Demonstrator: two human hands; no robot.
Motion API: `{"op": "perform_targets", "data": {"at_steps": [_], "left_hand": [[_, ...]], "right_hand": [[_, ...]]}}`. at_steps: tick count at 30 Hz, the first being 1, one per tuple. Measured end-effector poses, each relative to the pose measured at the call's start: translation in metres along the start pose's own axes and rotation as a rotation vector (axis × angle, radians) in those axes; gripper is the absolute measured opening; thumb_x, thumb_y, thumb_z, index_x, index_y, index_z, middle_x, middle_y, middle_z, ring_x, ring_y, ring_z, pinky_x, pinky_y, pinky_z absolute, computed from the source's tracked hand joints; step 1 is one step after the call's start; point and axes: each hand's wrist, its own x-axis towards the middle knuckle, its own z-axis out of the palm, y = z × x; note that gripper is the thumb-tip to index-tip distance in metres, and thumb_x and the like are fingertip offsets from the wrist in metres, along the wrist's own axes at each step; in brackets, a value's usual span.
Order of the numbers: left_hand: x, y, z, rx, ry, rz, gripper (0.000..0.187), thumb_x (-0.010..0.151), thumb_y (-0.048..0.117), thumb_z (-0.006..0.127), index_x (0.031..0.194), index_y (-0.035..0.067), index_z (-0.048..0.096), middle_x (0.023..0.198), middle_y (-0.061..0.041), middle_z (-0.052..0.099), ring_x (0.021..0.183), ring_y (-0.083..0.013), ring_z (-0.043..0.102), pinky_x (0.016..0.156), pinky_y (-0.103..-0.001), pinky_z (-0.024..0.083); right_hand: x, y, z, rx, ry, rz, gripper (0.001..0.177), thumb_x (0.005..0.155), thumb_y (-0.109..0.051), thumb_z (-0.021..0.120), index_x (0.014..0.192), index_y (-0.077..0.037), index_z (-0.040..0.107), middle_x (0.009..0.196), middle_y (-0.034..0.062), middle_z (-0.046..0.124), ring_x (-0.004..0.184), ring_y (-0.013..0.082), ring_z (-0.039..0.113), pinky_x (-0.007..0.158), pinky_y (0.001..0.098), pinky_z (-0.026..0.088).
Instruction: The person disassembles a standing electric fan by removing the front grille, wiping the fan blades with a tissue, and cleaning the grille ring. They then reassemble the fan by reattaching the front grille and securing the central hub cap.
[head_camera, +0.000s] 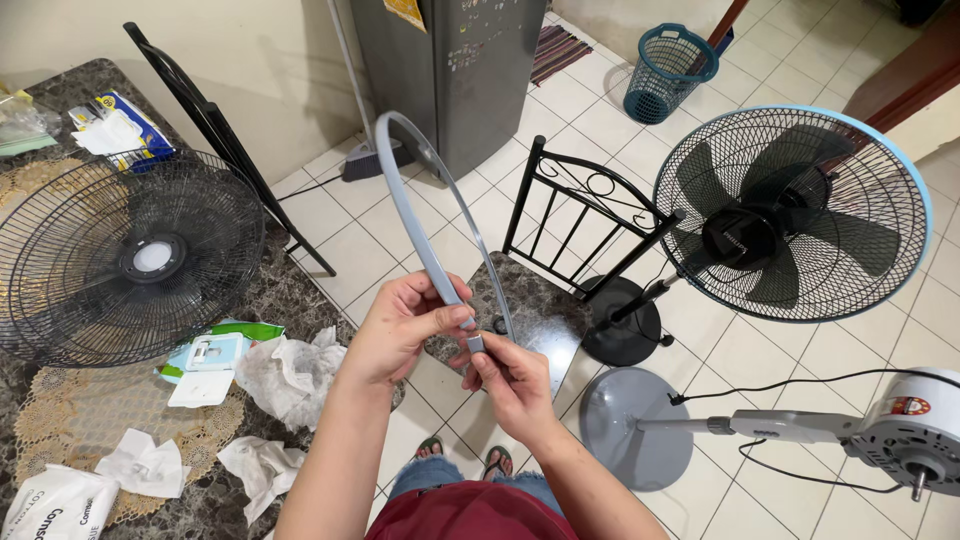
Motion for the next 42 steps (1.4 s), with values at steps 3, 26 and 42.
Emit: {"op": "perform_targets", "data": {"at_steps": [3,26,42], "left_hand": [[0.0,-0.001,0.003,0.036,-0.006,-0.027,0.024,0.084,0.005,0.081,0.104,-0.001,0.071,0.088,-0.006,0.073,0.08,-0.0137,0.071,0.073,-0.03,0.06],[0.016,-0.005,0.023,0.207,-0.086,-0.134,0.019,0.085,0.008,0.08,0.101,0.003,0.072,0.088,-0.002,0.073,0.08,-0.0089,0.069,0.071,-0.025,0.056],[0.022,-0.013,0.023,0.234,-0.108,-0.139,0.018,0.086,0.009,0.08,0.102,0.004,0.072,0.089,-0.001,0.073,0.08,-0.0084,0.068,0.07,-0.025,0.056]], "right_hand": [[-0.001,-0.001,-0.002,-0.013,0.006,0.007,0.027,0.104,-0.003,0.056,0.127,0.006,0.066,0.095,0.0106,0.077,0.069,0.01,0.066,0.063,0.0258,0.058],[-0.004,-0.002,-0.026,-0.053,0.054,0.028,0.028,0.103,-0.002,0.058,0.129,0.005,0.066,0.086,0.0092,0.076,0.062,0.0078,0.059,0.056,0.0236,0.052],[-0.006,0.001,-0.031,-0.078,0.056,0.016,0.028,0.102,0.0,0.058,0.129,0.005,0.066,0.09,0.0093,0.077,0.066,0.0082,0.062,0.06,0.0238,0.055]]}}
